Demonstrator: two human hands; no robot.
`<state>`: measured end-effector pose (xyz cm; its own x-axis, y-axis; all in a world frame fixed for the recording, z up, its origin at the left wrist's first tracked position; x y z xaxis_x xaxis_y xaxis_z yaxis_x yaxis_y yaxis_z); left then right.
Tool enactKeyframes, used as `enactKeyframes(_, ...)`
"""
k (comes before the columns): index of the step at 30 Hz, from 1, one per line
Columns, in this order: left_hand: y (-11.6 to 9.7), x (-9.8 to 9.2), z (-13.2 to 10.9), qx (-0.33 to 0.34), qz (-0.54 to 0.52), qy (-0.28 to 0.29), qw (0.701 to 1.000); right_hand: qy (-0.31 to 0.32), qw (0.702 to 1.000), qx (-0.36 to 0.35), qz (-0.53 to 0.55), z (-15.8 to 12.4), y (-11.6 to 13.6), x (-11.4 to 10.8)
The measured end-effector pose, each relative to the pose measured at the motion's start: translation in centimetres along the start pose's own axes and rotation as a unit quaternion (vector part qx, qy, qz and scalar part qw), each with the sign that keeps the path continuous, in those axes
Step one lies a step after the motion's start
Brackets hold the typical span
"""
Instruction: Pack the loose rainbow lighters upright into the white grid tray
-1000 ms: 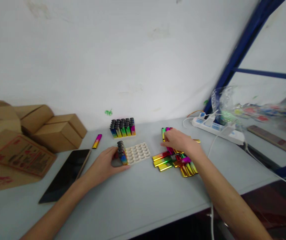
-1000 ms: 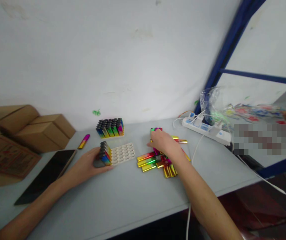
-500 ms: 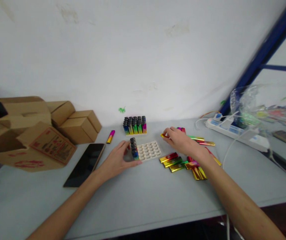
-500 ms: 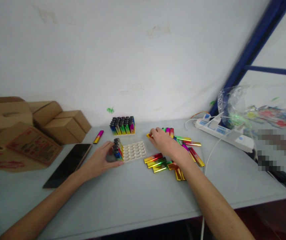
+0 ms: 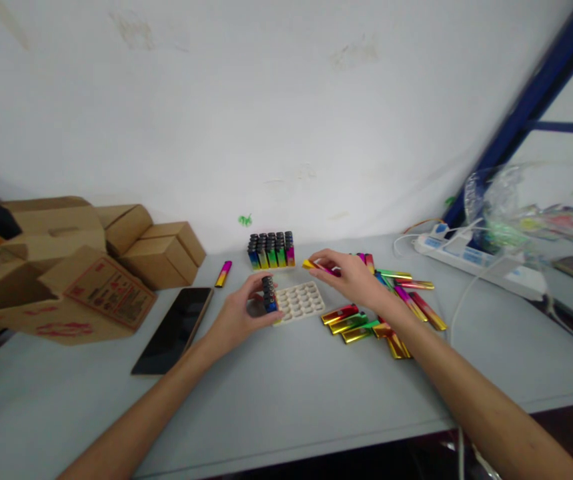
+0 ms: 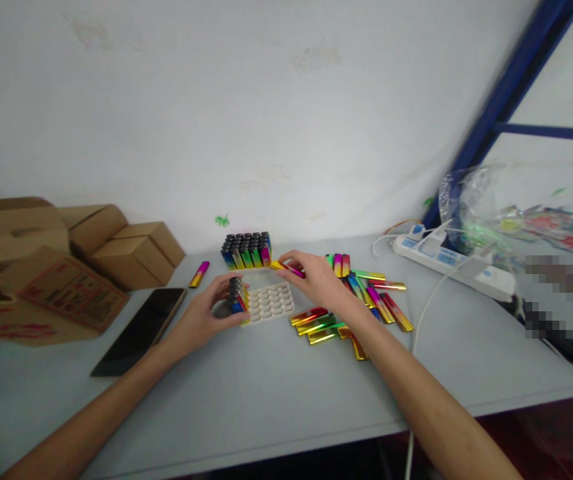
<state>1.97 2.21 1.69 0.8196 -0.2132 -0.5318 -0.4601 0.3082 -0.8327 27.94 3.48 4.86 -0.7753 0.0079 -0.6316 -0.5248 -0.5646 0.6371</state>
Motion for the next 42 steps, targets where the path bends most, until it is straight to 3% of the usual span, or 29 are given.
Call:
enactKeyframes(5, 0.2, 0.0, 0.1, 0.004, 0.001, 0.002, 1.000, 0.003, 0.990, 0.037, 0.139, -0.1, 0.2, 0.4)
enactKeyframes(15, 0.2, -0.6, -0.1, 0.022, 0.010, 0.020, 1.000, -0.022, 0.960, 0.091, 0.265, 0.1, 0.2, 1.2)
enactKeyframes(20, 0.4, -0.7, -0.1, 0.003, 0.002, 0.026, 1.000, -0.085, 0.942, 0.092, 0.311, 0.1, -0.1, 1.1)
enactKeyframes(30, 0.5, -0.5, -0.1, 0.013, -0.001, 0.022, 1.000, -0.020, 0.943, 0.106, 0.314, 0.2, 0.9, 1.0)
enactKeyframes(34, 0.4, -0.6, -0.1, 0.015, 0.003, 0.021, 1.000, 0.033, 0.911, 0.111, 0.396, 0.1, 1.1, 2.1)
enactKeyframes(37, 0.4, -0.6, -0.1, 0.019, 0.007, 0.020, 1.000, 0.029, 0.893, 0.119, 0.434, 0.2, 1.1, 2.9)
enactKeyframes(39, 0.4, -0.6, -0.1, 0.020, 0.009, 0.021, 1.000, 0.002, 0.897, 0.131, 0.422, 0.3, 0.8, 3.1)
enactKeyframes(42, 0.5, -0.5, -0.1, 0.020, 0.003, 0.023, 1.000, -0.054, 0.933, 0.138, 0.328, 0.2, 0.5, 3.0)
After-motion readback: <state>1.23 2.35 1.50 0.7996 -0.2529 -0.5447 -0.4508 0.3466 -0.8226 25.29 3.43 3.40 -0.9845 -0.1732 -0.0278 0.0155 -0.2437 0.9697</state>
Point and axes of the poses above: each hand's wrist, its own z-axis towards the middle knuckle, its own x-axis out of the palm, y = z × x, the point moved 3 cm from there along z, towards the middle knuckle, and after that the axes turned 5 degrees about -x, right-handed, at the moved point
